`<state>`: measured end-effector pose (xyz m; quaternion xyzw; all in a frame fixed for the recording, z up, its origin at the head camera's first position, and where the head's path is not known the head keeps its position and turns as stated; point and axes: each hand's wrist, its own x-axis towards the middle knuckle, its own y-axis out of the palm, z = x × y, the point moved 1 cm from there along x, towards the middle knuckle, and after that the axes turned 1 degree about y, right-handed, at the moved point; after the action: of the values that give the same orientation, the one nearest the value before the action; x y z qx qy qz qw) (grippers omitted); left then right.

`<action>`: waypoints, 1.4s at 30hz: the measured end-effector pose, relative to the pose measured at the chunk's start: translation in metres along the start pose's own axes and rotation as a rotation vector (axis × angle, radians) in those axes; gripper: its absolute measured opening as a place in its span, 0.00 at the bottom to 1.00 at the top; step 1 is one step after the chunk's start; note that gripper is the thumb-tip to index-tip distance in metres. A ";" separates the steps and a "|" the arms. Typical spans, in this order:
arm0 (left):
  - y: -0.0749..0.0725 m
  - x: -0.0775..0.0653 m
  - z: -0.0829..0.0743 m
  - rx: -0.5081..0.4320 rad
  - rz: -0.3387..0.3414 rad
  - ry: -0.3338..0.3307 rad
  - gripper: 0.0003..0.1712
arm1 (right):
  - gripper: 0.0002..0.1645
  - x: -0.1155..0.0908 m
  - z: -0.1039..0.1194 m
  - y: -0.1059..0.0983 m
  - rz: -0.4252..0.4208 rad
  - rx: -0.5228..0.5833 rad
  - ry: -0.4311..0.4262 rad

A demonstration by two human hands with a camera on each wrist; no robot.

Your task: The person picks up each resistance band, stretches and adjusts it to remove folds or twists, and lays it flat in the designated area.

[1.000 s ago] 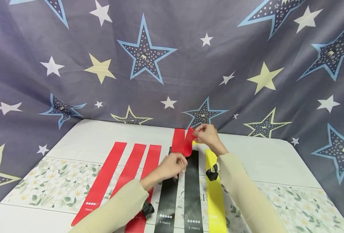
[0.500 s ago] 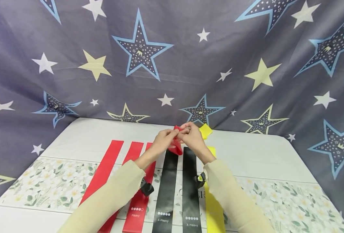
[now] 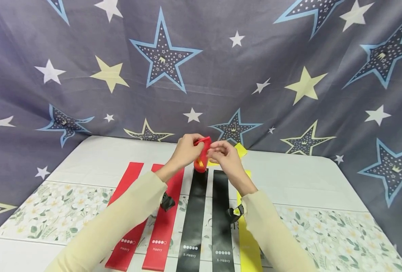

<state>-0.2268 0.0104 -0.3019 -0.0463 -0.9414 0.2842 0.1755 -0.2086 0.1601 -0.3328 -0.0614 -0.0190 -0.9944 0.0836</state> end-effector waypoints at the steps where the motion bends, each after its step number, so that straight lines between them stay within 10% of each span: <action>1: -0.002 0.001 -0.003 0.033 0.010 0.023 0.13 | 0.06 -0.001 -0.002 -0.001 -0.016 0.042 0.021; 7: -0.012 0.007 -0.022 0.159 0.076 0.133 0.13 | 0.14 -0.007 -0.022 -0.007 -0.098 0.285 0.190; 18: -0.036 0.011 -0.046 0.170 0.058 0.205 0.12 | 0.08 -0.003 -0.042 0.009 -0.040 0.333 0.321; 26: -0.047 0.012 -0.053 0.136 0.013 0.162 0.13 | 0.21 0.002 -0.039 0.027 -0.121 0.178 0.270; 35: -0.042 0.009 -0.055 0.097 0.011 0.153 0.11 | 0.15 -0.008 -0.001 0.041 -0.304 -0.070 -0.090; 42: -0.029 -0.002 -0.049 0.122 0.036 0.144 0.09 | 0.27 -0.015 0.041 0.029 -0.162 0.077 0.108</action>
<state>-0.2072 0.0112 -0.2479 -0.0726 -0.9064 0.3400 0.2400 -0.1838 0.1357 -0.2934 -0.0026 -0.0578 -0.9983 0.0060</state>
